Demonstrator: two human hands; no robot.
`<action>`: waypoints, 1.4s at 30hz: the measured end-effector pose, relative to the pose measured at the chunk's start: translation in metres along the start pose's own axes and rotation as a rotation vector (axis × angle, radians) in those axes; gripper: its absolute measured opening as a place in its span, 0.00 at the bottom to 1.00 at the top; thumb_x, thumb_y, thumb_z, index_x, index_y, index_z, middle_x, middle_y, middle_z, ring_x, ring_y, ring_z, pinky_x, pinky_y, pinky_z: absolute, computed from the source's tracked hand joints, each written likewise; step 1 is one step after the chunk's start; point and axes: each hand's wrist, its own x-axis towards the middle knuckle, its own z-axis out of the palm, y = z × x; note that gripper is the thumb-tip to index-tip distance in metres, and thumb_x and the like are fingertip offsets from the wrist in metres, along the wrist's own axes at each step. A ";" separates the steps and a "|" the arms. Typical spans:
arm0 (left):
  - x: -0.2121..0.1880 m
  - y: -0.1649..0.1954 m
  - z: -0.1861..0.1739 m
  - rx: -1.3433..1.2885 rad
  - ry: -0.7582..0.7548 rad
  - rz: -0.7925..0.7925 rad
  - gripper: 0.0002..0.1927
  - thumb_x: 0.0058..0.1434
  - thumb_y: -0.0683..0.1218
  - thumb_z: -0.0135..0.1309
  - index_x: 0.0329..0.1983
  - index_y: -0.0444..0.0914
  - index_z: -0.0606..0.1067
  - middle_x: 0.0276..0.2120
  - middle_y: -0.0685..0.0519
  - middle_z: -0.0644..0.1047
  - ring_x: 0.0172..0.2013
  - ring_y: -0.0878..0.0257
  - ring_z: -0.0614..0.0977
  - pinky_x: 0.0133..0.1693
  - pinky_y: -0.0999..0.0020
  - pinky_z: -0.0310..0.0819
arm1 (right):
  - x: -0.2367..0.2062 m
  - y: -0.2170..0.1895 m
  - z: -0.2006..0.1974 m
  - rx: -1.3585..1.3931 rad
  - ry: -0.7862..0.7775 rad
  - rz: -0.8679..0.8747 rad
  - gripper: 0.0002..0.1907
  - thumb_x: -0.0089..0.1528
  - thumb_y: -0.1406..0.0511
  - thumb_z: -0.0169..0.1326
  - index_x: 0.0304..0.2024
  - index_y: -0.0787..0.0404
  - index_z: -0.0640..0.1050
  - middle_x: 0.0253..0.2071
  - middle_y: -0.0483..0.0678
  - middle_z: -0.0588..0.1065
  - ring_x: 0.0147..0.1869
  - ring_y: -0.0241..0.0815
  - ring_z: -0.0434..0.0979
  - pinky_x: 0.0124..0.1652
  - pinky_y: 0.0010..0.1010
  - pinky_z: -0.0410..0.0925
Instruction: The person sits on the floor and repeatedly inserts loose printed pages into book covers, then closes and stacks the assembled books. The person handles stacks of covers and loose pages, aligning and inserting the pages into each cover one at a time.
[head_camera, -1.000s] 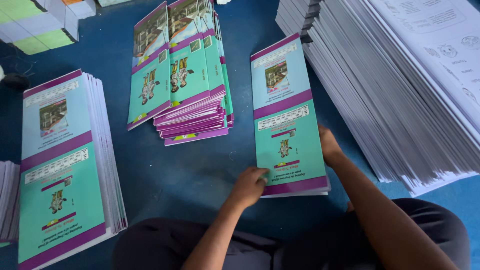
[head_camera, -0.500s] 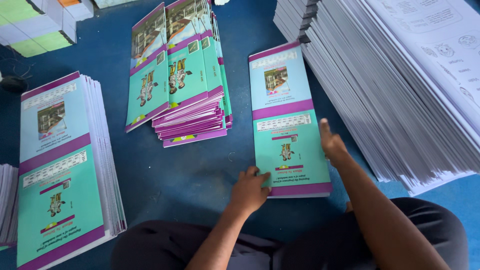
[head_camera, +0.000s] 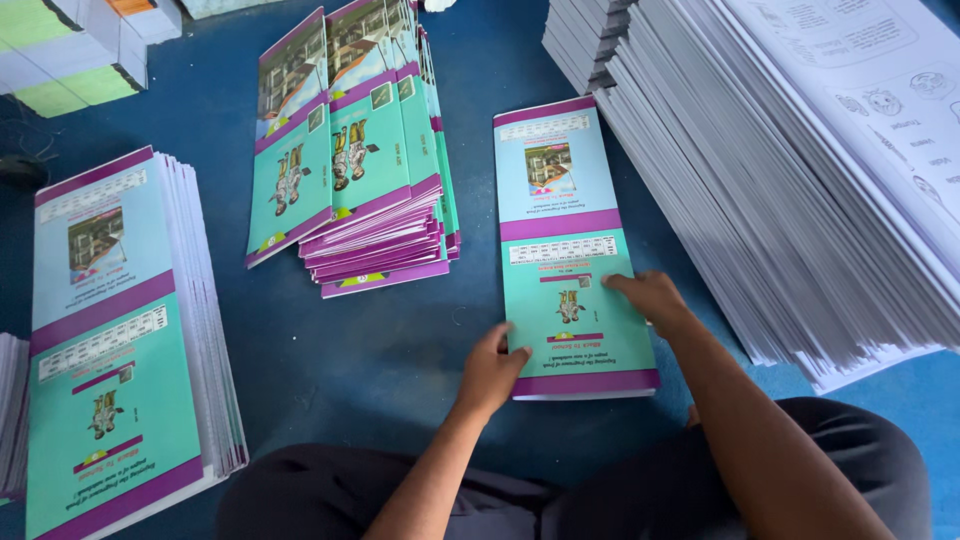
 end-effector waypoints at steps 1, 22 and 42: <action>0.001 0.001 0.000 -0.065 0.018 -0.071 0.31 0.61 0.46 0.58 0.66 0.35 0.65 0.44 0.44 0.81 0.44 0.58 0.84 0.48 0.64 0.77 | -0.001 -0.001 0.000 0.053 -0.027 0.020 0.39 0.57 0.54 0.61 0.57 0.83 0.71 0.46 0.72 0.79 0.49 0.66 0.85 0.51 0.51 0.76; -0.011 0.016 -0.005 -0.476 -0.196 -0.216 0.27 0.65 0.47 0.55 0.64 0.32 0.68 0.50 0.39 0.80 0.50 0.50 0.83 0.49 0.58 0.80 | -0.074 -0.089 -0.015 0.215 -0.128 -0.132 0.25 0.60 0.65 0.56 0.60 0.65 0.74 0.49 0.61 0.81 0.48 0.54 0.84 0.49 0.46 0.77; -0.003 -0.006 0.013 -0.032 -0.215 0.070 0.19 0.64 0.46 0.56 0.56 0.33 0.76 0.40 0.50 0.82 0.34 0.64 0.82 0.41 0.68 0.77 | -0.139 -0.137 -0.005 -0.638 0.192 -0.411 0.22 0.61 0.64 0.56 0.54 0.72 0.71 0.37 0.68 0.79 0.40 0.67 0.83 0.42 0.50 0.77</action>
